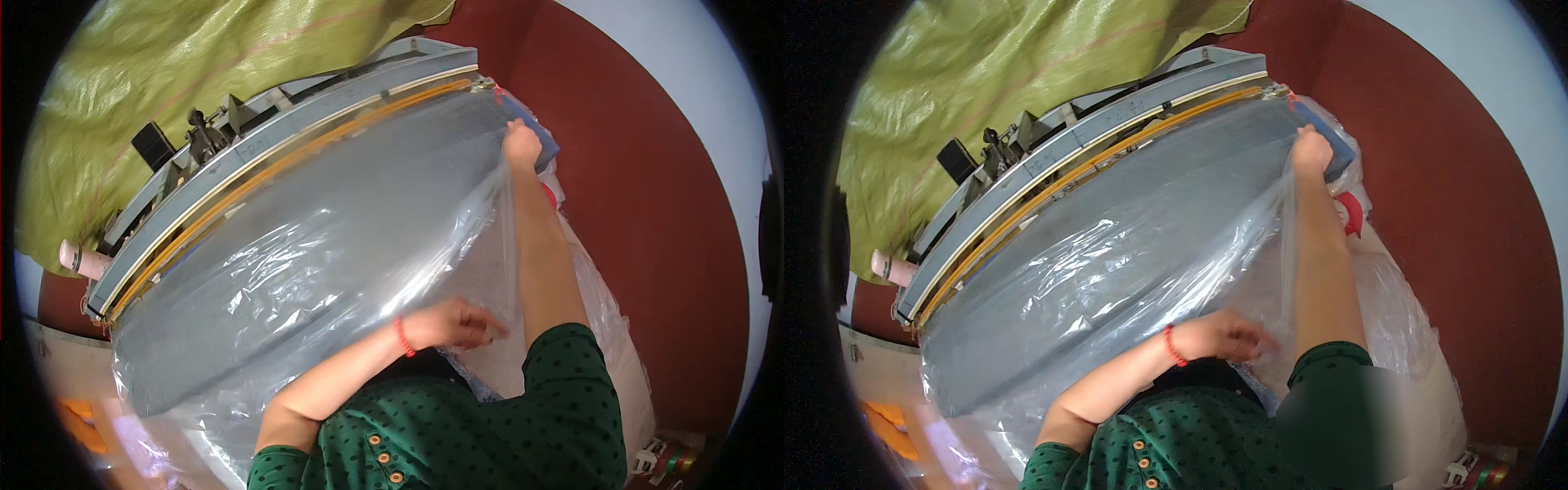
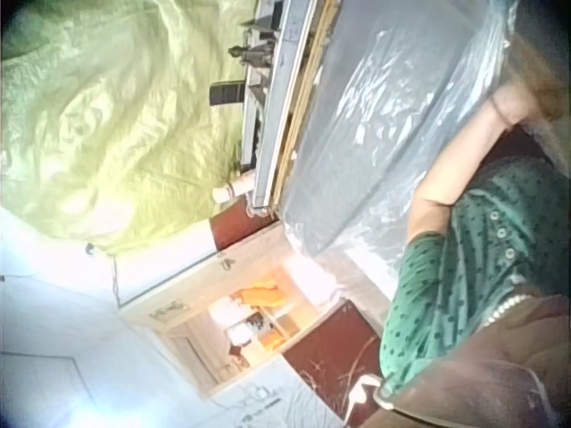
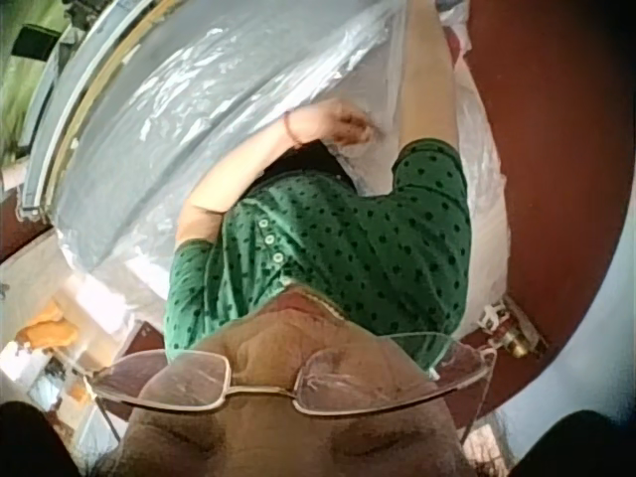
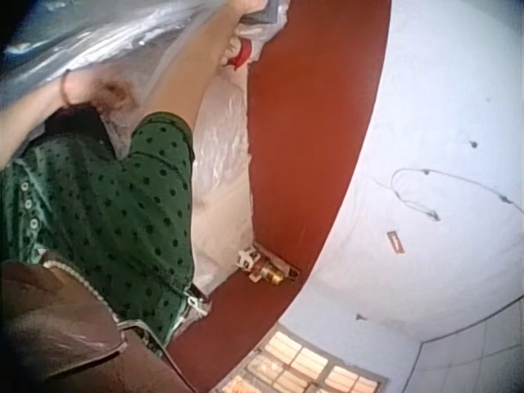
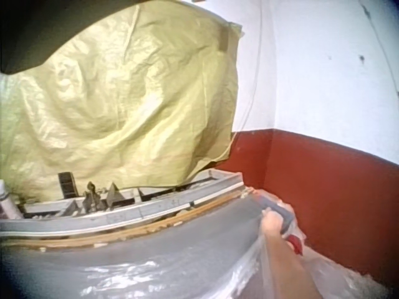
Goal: The recorder is using an industrial heat sealing machine to seal large plastic bags.
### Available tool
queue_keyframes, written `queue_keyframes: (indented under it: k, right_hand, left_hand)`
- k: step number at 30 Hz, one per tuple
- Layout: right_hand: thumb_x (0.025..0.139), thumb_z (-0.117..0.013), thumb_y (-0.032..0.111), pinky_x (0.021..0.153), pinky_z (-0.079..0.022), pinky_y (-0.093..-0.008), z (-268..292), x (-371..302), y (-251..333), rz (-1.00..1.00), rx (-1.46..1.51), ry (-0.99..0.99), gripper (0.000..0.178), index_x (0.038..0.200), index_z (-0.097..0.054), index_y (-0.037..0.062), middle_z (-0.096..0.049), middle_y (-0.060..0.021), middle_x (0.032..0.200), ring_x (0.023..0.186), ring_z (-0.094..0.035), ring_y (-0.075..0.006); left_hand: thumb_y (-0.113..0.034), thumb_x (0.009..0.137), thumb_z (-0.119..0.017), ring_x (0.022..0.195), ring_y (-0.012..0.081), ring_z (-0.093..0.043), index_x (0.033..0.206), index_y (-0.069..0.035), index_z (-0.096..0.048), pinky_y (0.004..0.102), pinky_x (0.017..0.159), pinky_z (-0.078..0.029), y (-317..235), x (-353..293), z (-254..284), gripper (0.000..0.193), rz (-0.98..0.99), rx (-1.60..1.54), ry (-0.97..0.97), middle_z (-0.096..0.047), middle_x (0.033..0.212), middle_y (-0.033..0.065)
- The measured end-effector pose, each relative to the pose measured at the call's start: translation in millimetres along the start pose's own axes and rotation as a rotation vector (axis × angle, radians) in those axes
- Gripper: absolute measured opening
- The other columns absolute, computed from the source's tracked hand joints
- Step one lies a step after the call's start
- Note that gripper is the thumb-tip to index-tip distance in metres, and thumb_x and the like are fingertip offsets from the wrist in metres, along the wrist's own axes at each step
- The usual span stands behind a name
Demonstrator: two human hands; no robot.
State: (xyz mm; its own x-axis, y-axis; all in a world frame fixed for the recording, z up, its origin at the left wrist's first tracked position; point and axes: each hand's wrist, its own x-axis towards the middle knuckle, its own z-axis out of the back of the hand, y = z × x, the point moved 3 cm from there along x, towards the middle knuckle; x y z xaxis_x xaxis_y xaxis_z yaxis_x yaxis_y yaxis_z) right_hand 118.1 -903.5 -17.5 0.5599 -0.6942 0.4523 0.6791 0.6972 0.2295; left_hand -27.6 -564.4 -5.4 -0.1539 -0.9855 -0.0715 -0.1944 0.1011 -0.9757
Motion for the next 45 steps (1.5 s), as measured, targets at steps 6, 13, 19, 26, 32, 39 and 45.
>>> queue_keyframes:
  k: [6,13,19,26,32,39,45]
  right_hand:
    - [0.086,-0.041,0.029,0.065,-0.045,-0.0441,10,-3,1,-0.003,-0.005,-0.046,0.028,0.083,-0.056,0.0047,-0.06,-0.0193,0.076,0.075,-0.059,-0.034]
    - [0.085,-0.043,0.03,0.066,-0.045,-0.0443,-3,-7,10,-0.006,-0.004,-0.047,0.028,0.082,-0.057,0.0056,-0.061,-0.0184,0.077,0.075,-0.059,-0.035]
    - [0.084,-0.04,0.033,0.072,-0.044,-0.0444,11,-6,8,-0.004,0.006,-0.009,0.03,0.09,-0.059,0.0099,-0.061,-0.016,0.086,0.085,-0.057,-0.0338]
    - [0.087,-0.037,0.032,0.071,-0.042,-0.0459,14,-6,6,-0.005,-0.031,0.002,0.031,0.091,-0.054,0.0059,-0.06,-0.0192,0.087,0.084,-0.056,-0.0363]
    - [0.087,-0.037,0.035,0.069,-0.042,-0.0474,5,-3,9,0.055,-0.049,0.002,0.035,0.093,-0.053,0.0055,-0.059,-0.0193,0.085,0.082,-0.056,-0.037]
    - [0.087,-0.036,0.036,0.067,-0.043,-0.0475,-1,1,1,0.06,-0.106,0.003,0.035,0.094,-0.054,0.0063,-0.059,-0.0198,0.086,0.081,-0.056,-0.038]
    - [0.088,-0.034,0.037,0.067,-0.042,-0.0477,-6,3,-5,0.117,-0.084,0.004,0.035,0.095,-0.053,0.0083,-0.058,-0.0196,0.089,0.083,-0.054,-0.0382]
  left_hand:
    - [-0.011,0.079,-0.056,0.102,0.0213,-0.049,0.101,-0.001,-0.055,0.0339,0.088,-0.036,-52,-60,1,0.025,-0.614,-0.066,-0.27,-0.055,0.103,0.0136]
    - [-0.015,0.086,-0.042,0.099,0.02,-0.052,0.111,0.003,-0.051,0.0329,0.089,-0.037,25,-23,-32,0.032,-0.164,-0.429,0.046,-0.057,0.103,0.0113]
    - [-0.025,0.077,-0.059,0.074,0.022,-0.058,0.099,-0.007,-0.058,0.0337,0.067,-0.045,-107,-213,-41,0.028,-0.989,-0.204,-0.382,-0.06,0.079,0.0078]
    - [-0.023,0.064,-0.071,0.117,0.0253,-0.035,0.128,-0.012,-0.032,0.0414,0.095,-0.031,-35,-303,-44,0.076,-0.78,0.271,-1.285,-0.03,0.133,0.0099]
    - [-0.019,0.081,-0.058,0.095,0.0167,-0.05,0.111,-0.009,-0.053,0.0343,0.081,-0.042,65,-201,-43,0.033,-0.106,0.275,-0.605,-0.054,0.104,0.0067]
    - [-0.002,0.066,-0.063,0.058,0.012,-0.057,0.087,-0.004,-0.055,0.0271,0.049,-0.043,-99,-402,-75,0.023,0.234,0.39,-1.413,-0.059,0.066,0.0029]
    - [0.016,0.059,-0.049,0.057,0.0103,-0.055,0.083,-0.002,-0.056,0.0231,0.052,-0.043,-133,-485,-120,0.031,0.753,0.814,-1.772,-0.056,0.059,0.0043]
